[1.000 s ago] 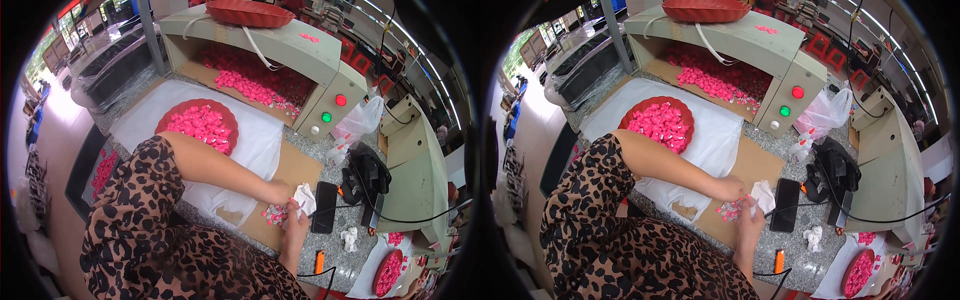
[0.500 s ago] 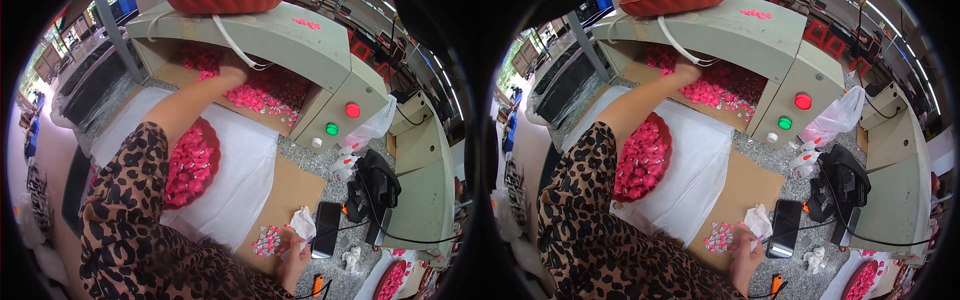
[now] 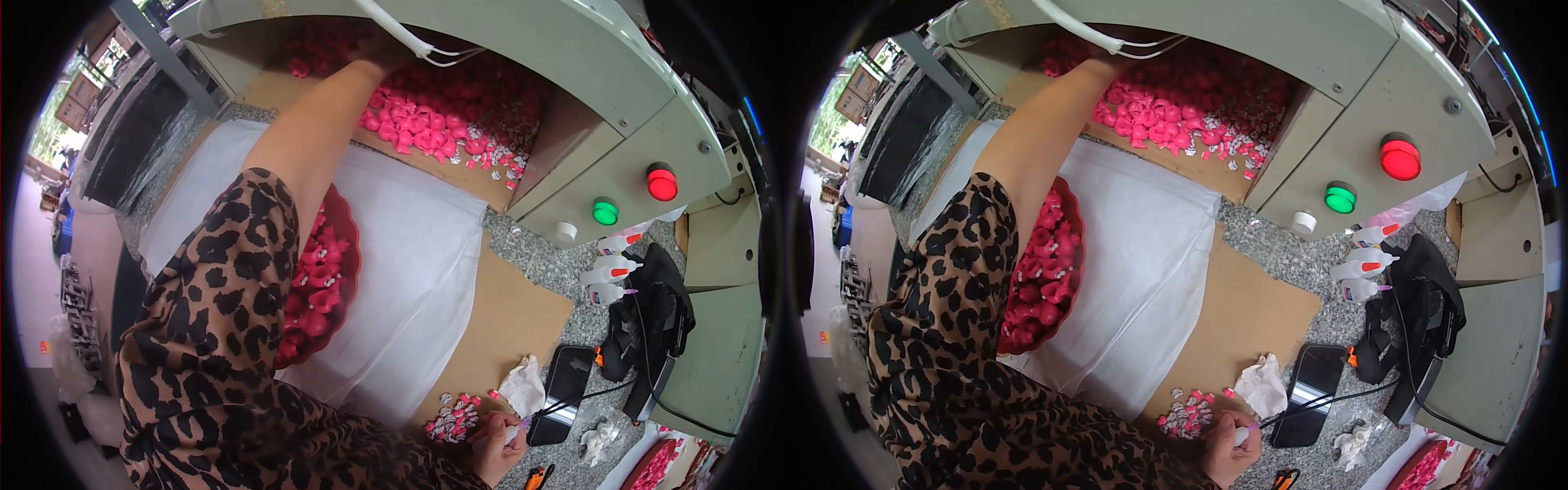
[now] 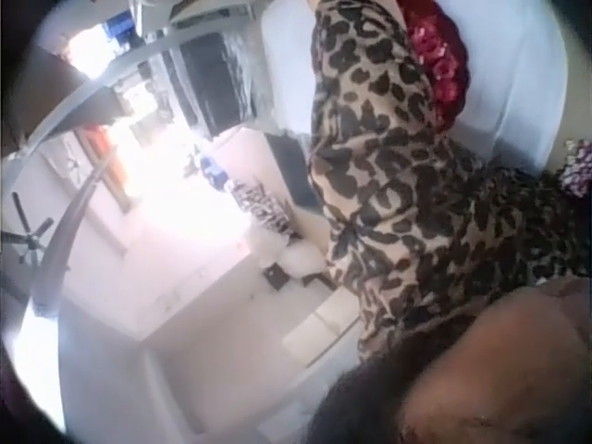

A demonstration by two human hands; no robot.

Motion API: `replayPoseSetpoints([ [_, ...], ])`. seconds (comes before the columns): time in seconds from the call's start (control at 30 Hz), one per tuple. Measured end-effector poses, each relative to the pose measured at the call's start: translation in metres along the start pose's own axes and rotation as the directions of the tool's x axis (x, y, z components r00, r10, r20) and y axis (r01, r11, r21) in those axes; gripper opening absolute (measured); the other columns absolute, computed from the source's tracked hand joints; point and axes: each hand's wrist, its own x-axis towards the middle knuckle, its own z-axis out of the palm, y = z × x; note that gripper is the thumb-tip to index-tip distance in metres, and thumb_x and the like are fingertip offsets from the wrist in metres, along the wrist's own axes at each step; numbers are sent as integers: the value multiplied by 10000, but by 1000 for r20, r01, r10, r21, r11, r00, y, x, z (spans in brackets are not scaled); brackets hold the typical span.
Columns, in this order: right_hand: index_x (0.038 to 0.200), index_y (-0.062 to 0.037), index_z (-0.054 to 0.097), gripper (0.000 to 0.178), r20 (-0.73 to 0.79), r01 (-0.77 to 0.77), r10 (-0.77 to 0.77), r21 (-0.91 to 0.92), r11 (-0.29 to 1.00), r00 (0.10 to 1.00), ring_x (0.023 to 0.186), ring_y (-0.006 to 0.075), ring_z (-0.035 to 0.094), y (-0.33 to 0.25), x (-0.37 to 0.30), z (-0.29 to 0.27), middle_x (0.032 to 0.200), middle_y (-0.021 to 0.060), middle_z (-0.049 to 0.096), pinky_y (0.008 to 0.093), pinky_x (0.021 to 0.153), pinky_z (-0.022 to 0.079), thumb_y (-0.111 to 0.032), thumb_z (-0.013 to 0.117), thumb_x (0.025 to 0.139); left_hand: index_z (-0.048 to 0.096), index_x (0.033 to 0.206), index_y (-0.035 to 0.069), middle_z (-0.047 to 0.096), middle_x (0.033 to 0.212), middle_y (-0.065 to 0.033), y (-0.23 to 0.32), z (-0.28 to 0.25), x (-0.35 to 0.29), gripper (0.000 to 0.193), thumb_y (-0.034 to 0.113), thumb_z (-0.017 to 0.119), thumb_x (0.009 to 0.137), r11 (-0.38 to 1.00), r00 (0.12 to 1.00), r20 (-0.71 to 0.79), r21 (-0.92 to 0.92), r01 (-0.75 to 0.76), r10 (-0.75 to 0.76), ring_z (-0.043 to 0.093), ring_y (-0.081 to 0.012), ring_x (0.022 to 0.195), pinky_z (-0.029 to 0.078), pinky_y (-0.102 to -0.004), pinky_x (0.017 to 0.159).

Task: The person applies glue from a dispenser bottle to plastic toy parts, presses small detail pieces onto them by hand, and reaches into a heating machine to retrieve more parts onto the work surface.

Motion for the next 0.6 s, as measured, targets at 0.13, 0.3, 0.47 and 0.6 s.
replayPoseSetpoints([
  [0.13,830,-6,585,116,31,0,-1,40,999,1000,424,39,371,2,-1,1,531,-4,483,177,392,259,-115,578,793,436,1194,149,423,1215,-176,7,-2,-3,620,452,572,671,997,998,-34,-47,-60,58,457,-342,1075,387,-426,880],
  [0.3,946,1,592,189,20,-14,13,52,999,1000,434,39,374,-6,1,6,568,0,515,168,395,256,-111,576,794,463,1151,121,492,1101,-166,11,-6,-5,593,427,601,662,982,982,-163,-144,-119,95,496,-335,1012,418,-405,844],
  [0.47,795,22,535,151,48,-59,57,49,997,997,446,68,440,-9,-6,8,584,38,512,184,413,344,-127,558,793,492,1097,91,571,984,-135,-27,11,29,492,357,604,699,965,908,-341,-5,-263,245,548,-306,920,458,-389,779],
  [0.6,814,13,541,148,40,-41,36,133,990,999,447,56,428,-10,-3,9,598,23,510,177,407,335,-132,563,791,501,1059,96,584,964,-94,-13,-8,17,340,269,553,770,763,978,-191,-619,-186,83,565,-265,868,471,-391,719],
])
